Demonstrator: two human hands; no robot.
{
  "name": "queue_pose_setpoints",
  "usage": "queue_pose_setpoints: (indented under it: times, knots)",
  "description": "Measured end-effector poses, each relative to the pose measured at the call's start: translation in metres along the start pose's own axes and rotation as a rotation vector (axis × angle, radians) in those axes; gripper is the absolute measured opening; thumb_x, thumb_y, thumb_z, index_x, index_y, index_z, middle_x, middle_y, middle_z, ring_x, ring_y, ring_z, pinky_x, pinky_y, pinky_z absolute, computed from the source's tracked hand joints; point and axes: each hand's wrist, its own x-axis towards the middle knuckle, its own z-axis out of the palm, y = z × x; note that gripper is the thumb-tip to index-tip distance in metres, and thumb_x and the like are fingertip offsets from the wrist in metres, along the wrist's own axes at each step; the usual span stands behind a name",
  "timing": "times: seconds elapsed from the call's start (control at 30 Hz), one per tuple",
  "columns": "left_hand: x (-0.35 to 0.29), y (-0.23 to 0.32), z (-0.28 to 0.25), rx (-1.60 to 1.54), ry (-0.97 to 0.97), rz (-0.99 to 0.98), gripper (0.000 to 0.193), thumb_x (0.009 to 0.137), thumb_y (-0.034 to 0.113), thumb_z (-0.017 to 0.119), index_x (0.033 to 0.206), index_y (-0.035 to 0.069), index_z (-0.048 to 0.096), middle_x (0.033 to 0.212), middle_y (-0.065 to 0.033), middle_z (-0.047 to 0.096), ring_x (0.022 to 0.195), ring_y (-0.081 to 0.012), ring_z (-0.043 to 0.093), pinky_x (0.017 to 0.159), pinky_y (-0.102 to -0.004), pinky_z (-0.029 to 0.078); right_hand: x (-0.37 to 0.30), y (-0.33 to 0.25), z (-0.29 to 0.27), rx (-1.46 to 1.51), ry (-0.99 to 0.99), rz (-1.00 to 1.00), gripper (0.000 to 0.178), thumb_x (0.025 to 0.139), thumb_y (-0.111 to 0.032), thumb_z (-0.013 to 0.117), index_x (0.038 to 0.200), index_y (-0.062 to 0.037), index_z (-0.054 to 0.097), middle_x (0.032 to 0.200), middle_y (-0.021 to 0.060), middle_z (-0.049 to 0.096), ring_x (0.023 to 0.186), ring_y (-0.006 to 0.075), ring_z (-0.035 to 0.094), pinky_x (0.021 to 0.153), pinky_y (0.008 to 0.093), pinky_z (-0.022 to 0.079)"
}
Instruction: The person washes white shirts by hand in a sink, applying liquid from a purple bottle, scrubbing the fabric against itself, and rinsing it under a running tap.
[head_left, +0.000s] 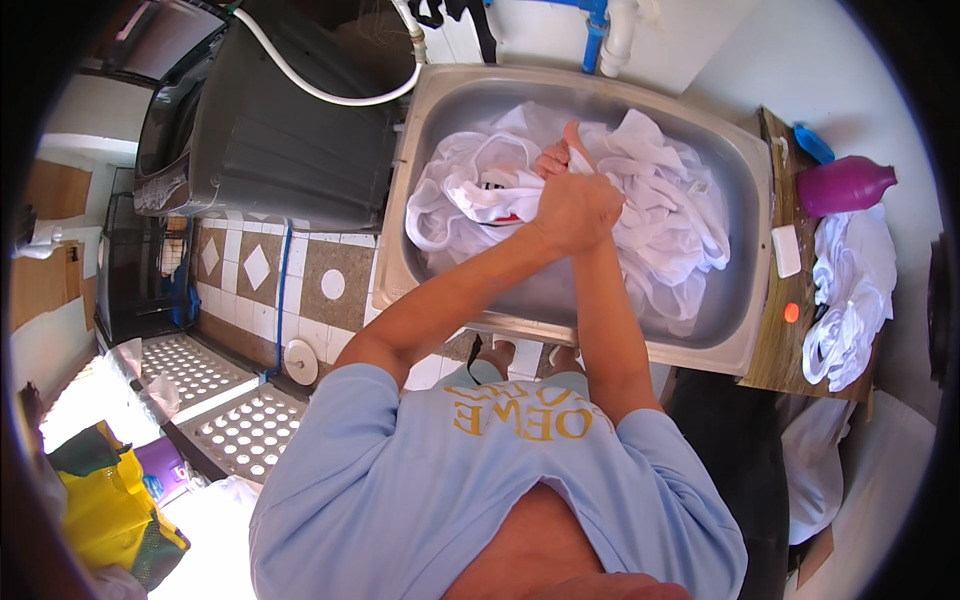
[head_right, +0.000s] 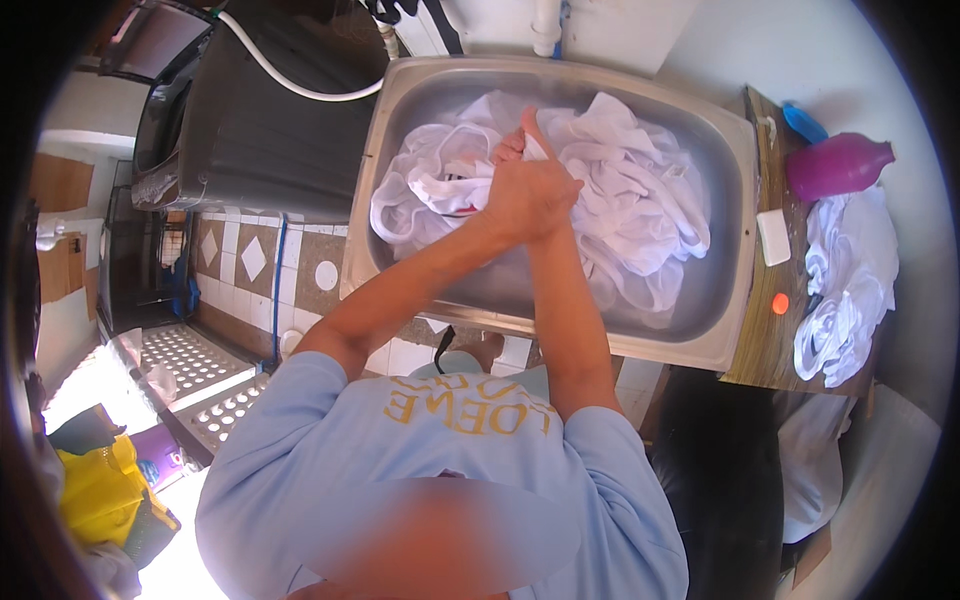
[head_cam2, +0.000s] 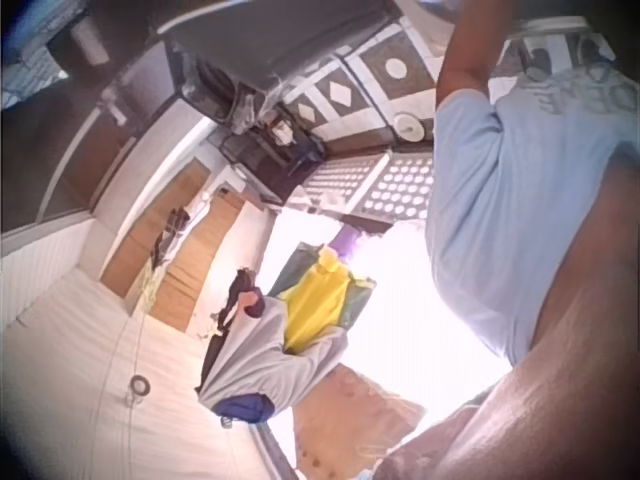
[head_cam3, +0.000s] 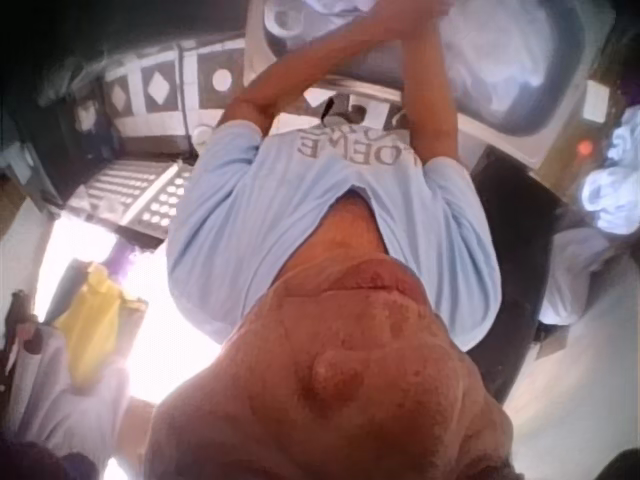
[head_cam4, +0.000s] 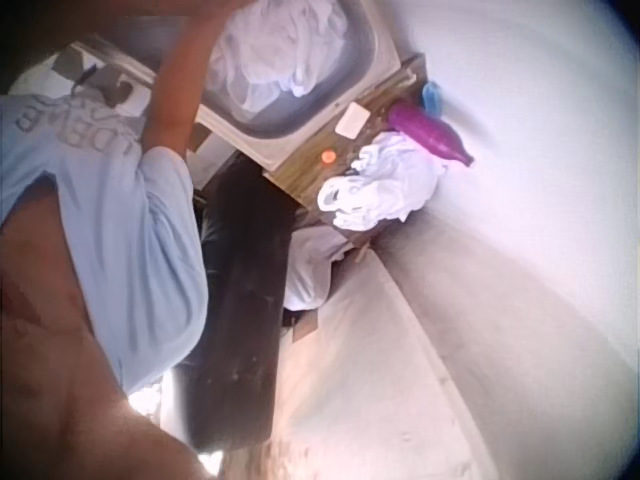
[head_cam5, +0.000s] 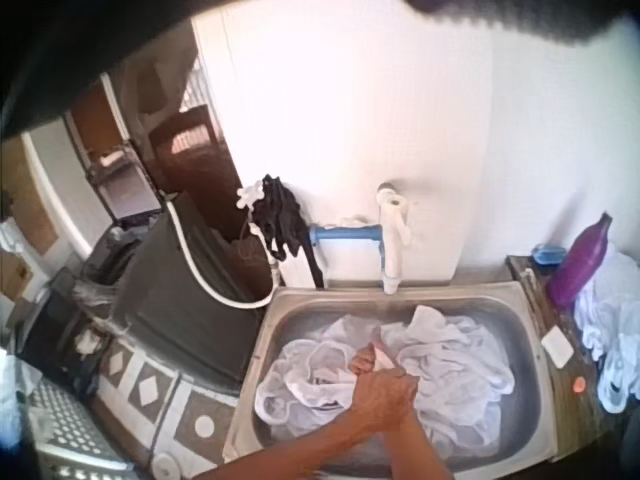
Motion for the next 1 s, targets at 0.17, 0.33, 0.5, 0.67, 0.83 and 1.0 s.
queue_pose_setpoints:
  times: [0.17, 0.33, 0.5, 0.67, 0.83, 1.0]
  knots:
    - [0.036, -0.066, -0.035, 0.221, -0.187, -0.264, 0.009, 0.072, 0.018, 0.063, 0.068, 0.011, 0.062, 0.071, -0.0111, 0.063, 0.068, -0.0332, 0.061, 0.058, -0.0410, 0.047, 0.009, 0.026, 0.053, 0.101, 0.464, -0.047, 0.039, 0.095, -0.047, 0.047, 0.083, -0.0117, 0.057, 0.073, 0.0033, 0.054, 0.070, 0.0170, 0.056, 0.061, 0.0329, 0.047]
    - [0.028, -0.045, 0.005, 0.136, -0.008, -0.026, 0.012, 0.072, 0.014, 0.062, 0.061, 0.010, 0.060, 0.057, -0.0115, 0.057, 0.057, -0.0381, 0.056, 0.060, -0.0440, 0.049, 0.006, 0.006, -0.023, 0.029, 0.167, -0.082, 0.034, 0.091, -0.045, 0.054, 0.095, -0.0121, 0.060, 0.086, 0.0034, 0.061, 0.081, 0.0192, 0.061, 0.072, 0.0331, 0.051]
    - [0.042, -0.067, -0.016, 0.133, -0.066, -0.296, 0.014, 0.076, 0.014, 0.059, 0.066, 0.006, 0.062, 0.061, -0.0178, 0.058, 0.061, -0.0394, 0.058, 0.059, -0.0436, 0.049, 0.004, 0.017, 0.034, 0.183, 0.505, -0.114, 0.022, 0.084, -0.026, 0.065, 0.099, -0.0093, 0.062, 0.098, 0.0053, 0.065, 0.090, 0.0193, 0.063, 0.081, 0.0350, 0.052]
    - [0.037, -0.056, -0.010, 0.155, -0.099, -0.226, 0.012, 0.075, 0.015, 0.059, 0.068, 0.006, 0.063, 0.064, -0.0185, 0.059, 0.061, -0.0371, 0.060, 0.054, -0.0406, 0.048, -0.002, 0.014, 0.023, 0.078, 0.284, -0.245, 0.023, 0.089, -0.025, 0.056, 0.102, -0.0077, 0.061, 0.098, 0.0056, 0.064, 0.090, 0.0189, 0.062, 0.084, 0.0339, 0.051]
    - [0.038, -0.065, -0.014, 0.158, -0.086, -0.382, 0.010, 0.069, 0.016, 0.063, 0.072, 0.007, 0.066, 0.068, -0.0180, 0.060, 0.064, -0.0356, 0.061, 0.058, -0.0390, 0.048, 0.012, 0.023, 0.008, 0.180, 0.294, -0.106, 0.023, 0.089, -0.027, 0.053, 0.098, -0.0072, 0.060, 0.089, 0.0071, 0.062, 0.078, 0.0190, 0.062, 0.074, 0.0312, 0.051]
    - [0.027, -0.055, 0.016, 0.001, 0.002, 0.039, 0.009, 0.068, 0.013, 0.066, 0.070, 0.005, 0.064, 0.067, -0.0159, 0.060, 0.062, -0.0294, 0.060, 0.058, -0.0353, 0.047, 0.012, -0.003, -0.079, 0.289, -0.012, 0.041, 0.024, 0.091, -0.034, 0.054, 0.083, -0.0123, 0.052, 0.079, 0.0041, 0.057, 0.073, 0.0207, 0.060, 0.068, 0.0385, 0.051]
